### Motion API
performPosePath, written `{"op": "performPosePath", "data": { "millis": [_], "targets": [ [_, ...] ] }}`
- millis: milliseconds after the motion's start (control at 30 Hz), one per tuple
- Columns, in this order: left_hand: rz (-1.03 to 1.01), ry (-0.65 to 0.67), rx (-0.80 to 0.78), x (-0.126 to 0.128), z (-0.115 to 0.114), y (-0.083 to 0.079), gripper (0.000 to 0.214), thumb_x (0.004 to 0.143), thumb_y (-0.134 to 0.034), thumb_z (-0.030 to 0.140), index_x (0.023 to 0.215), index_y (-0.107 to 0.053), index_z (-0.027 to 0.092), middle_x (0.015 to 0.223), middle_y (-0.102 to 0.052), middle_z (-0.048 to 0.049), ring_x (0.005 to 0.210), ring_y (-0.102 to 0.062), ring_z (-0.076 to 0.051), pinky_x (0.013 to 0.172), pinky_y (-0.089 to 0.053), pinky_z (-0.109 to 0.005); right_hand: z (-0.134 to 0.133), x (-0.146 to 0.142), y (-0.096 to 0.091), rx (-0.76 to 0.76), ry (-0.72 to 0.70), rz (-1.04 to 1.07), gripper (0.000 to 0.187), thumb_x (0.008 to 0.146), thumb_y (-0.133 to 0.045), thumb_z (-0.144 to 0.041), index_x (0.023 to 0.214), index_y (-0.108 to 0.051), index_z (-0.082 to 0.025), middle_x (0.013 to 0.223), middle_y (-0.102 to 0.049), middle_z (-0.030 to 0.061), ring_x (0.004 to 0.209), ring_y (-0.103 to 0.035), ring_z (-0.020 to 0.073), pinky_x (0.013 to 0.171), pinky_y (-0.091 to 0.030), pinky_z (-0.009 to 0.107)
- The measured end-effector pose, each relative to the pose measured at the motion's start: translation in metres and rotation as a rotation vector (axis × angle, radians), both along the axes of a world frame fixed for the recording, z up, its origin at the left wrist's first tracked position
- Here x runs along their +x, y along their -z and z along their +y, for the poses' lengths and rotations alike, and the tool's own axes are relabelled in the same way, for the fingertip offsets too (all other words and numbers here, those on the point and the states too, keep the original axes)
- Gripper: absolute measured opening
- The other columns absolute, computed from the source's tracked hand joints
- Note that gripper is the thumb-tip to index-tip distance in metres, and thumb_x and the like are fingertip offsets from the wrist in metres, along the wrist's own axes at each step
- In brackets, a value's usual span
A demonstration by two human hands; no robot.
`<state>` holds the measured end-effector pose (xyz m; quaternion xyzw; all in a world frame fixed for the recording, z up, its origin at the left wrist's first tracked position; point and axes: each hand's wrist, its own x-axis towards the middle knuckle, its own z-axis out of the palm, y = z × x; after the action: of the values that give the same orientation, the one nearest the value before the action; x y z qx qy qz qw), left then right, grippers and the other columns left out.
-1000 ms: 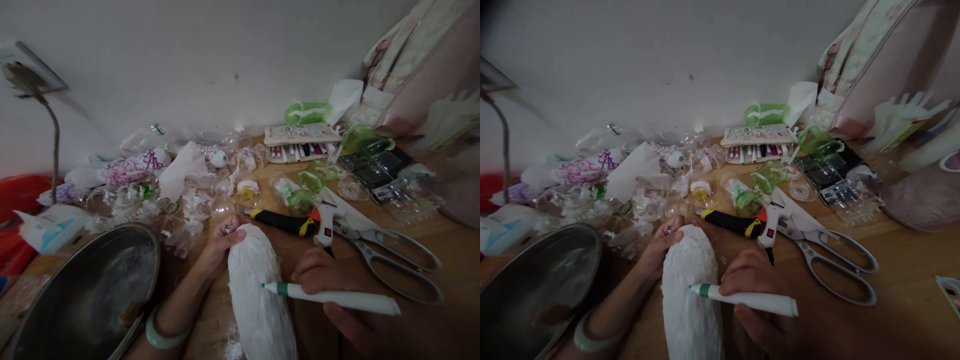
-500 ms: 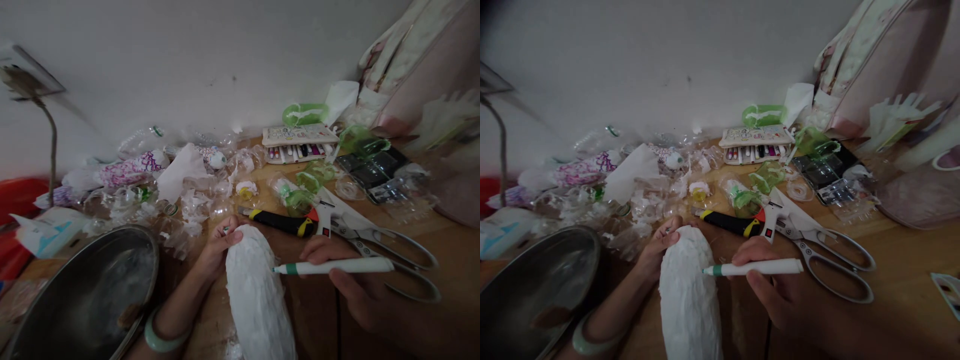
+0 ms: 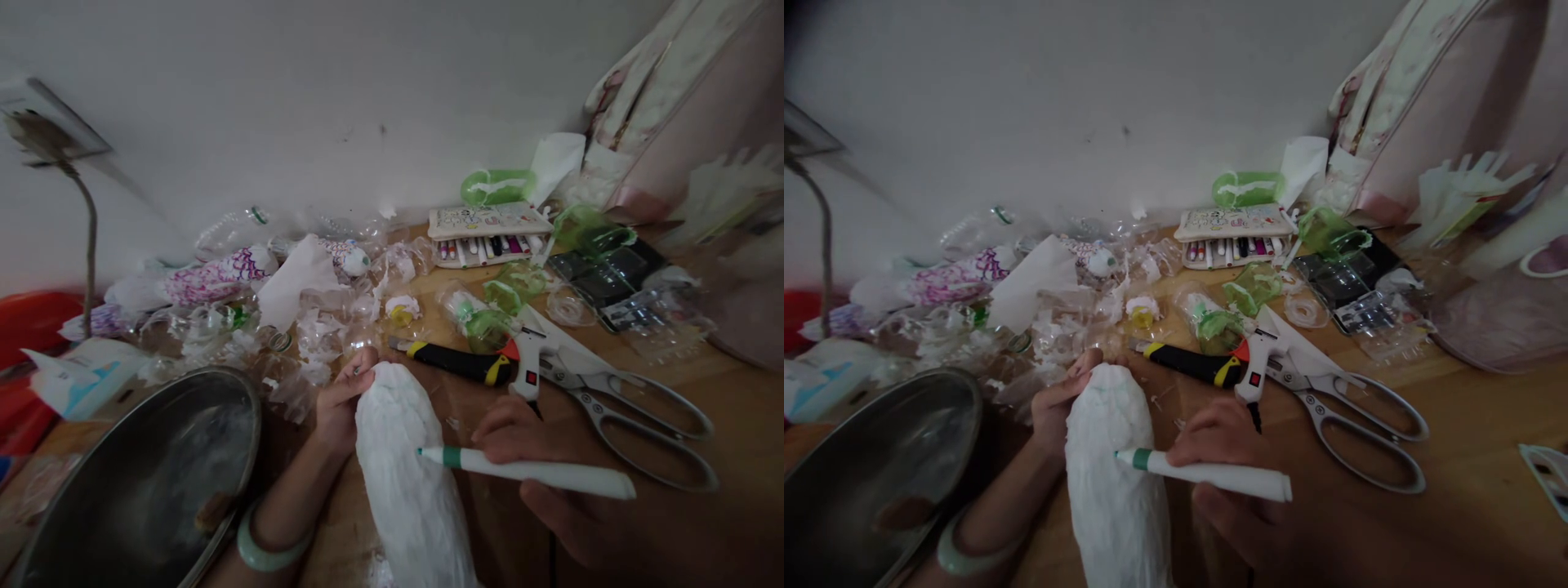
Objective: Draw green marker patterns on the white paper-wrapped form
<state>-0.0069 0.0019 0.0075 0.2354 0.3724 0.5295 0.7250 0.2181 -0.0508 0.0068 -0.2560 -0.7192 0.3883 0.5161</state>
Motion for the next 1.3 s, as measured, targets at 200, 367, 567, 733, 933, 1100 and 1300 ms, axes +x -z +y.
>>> {"op": "performPosePath", "data": {
  "millis": [200,367,567,733,933,1100,1300],
  "targets": [
    [-0.031,0.001,-0.041,0.002,-0.003,0.001,0.04,0.049,-0.077,0.025,0.053,-0.037,0.021,0.06,-0.05,0.0008,0.059,-0.043,-0.013,0.051,-0.033,-0.025,-0.002,0.0,-0.005,0.025,0.006,-0.052,0.021,0.094,-0.046,-0.033,0.108,-0.06,-0.027,0.089,-0.067,0.0012,0.089,-0.06,0.0212,0.084,-0.042,0.041],
    [-0.033,-0.024,-0.056,0.002,-0.004,-0.001,0.037,0.049,-0.076,0.024,0.053,-0.04,0.022,0.056,-0.047,0.0025,0.056,-0.042,-0.012,0.049,-0.032,-0.024,0.003,0.005,-0.012,0.071,-0.019,-0.084,0.021,0.094,-0.044,-0.033,0.109,-0.059,-0.027,0.09,-0.067,0.0003,0.089,-0.062,0.0197,0.085,-0.042,0.038],
    [-0.009,-0.049,-0.07,0.0,-0.004,0.0,0.033,0.048,-0.075,0.022,0.051,-0.042,0.022,0.059,-0.053,0.0006,0.06,-0.048,-0.015,0.051,-0.038,-0.025,0.009,0.012,-0.011,0.047,-0.007,-0.146,0.018,0.095,-0.043,-0.029,0.101,-0.06,-0.024,0.087,-0.066,0.0027,0.09,-0.062,0.0192,0.086,-0.045,0.036],
    [0.005,-0.052,-0.064,-0.001,-0.003,0.001,0.035,0.046,-0.076,0.024,0.051,-0.041,0.023,0.054,-0.049,0.0022,0.058,-0.049,-0.014,0.052,-0.04,-0.025,0.01,0.018,-0.015,-0.044,-0.039,-0.17,0.021,0.098,-0.041,-0.034,0.103,-0.059,-0.025,0.094,-0.065,0.0046,0.094,-0.062,0.0182,0.083,-0.051,0.032],
    [0.068,-0.04,-0.02,0.003,-0.003,-0.004,0.036,0.05,-0.079,0.028,0.053,-0.043,0.022,0.055,-0.051,0.0017,0.063,-0.052,-0.015,0.053,-0.04,-0.024,0.013,0.018,-0.008,-0.012,0.035,-0.142,0.02,0.098,-0.041,-0.03,0.103,-0.059,-0.024,0.089,-0.065,0.0043,0.09,-0.061,0.0202,0.082,-0.049,0.037],
    [0.165,0.006,0.02,0.006,-0.001,-0.003,0.038,0.054,-0.081,0.03,0.059,-0.045,0.02,0.07,-0.06,0.0006,0.064,-0.052,-0.013,0.054,-0.037,-0.023,0.013,0.02,-0.003,-0.063,-0.005,-0.025,0.021,0.099,-0.038,-0.028,0.11,-0.056,-0.027,0.082,-0.064,0.0025,0.084,-0.057,0.0213,0.077,-0.047,0.039],
    [0.308,0.058,0.036,0.007,0.002,0.01,0.047,0.056,-0.084,0.044,0.064,-0.044,0.02,0.053,-0.047,0.0091,0.046,-0.035,-0.006,0.044,-0.024,-0.019,0.011,0.02,-0.008,-0.055,-0.01,-0.085,0.021,0.098,-0.04,-0.028,0.111,-0.056,-0.029,0.083,-0.065,0.0014,0.083,-0.059,0.0208,0.081,-0.049,0.039]
  ]
}}
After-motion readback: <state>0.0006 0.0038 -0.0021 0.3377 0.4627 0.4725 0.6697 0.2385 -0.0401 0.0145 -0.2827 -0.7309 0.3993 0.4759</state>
